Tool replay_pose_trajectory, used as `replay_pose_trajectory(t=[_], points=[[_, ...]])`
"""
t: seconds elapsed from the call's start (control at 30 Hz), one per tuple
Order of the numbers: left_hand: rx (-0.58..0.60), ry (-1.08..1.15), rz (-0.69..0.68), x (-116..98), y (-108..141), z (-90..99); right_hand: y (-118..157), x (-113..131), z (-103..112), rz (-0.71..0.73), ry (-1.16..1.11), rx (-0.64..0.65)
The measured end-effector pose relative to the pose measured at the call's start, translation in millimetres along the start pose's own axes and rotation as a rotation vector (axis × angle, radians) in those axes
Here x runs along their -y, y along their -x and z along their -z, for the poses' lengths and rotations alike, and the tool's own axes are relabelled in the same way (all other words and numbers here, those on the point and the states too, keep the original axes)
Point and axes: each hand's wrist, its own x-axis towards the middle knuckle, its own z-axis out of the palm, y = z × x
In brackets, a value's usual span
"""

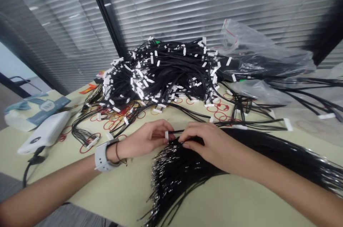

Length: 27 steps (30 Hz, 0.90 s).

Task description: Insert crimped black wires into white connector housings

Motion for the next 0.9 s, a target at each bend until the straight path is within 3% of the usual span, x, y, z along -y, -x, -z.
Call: replay_pose_trajectory(t=[0.17,0.33,0.43,0.9], points=[[-0.061,0.103,0.065,-3,-3,-1.9,6,-2,-5,0.012,-0.101,-0.095],[-0.081,0.014,-0.037,1,-5,-0.3,5,-4,-17,-0.036,-0.063,-0.372],[-0.086,-0.032,-0.110,3,-4,-1.2,2,-7,-25,-0.030,-0.013,-0.472],[-0.158,0.122,-0.002,-2,-6,-0.9,6,-8,-19,-0.015,0.113,-0.499]])
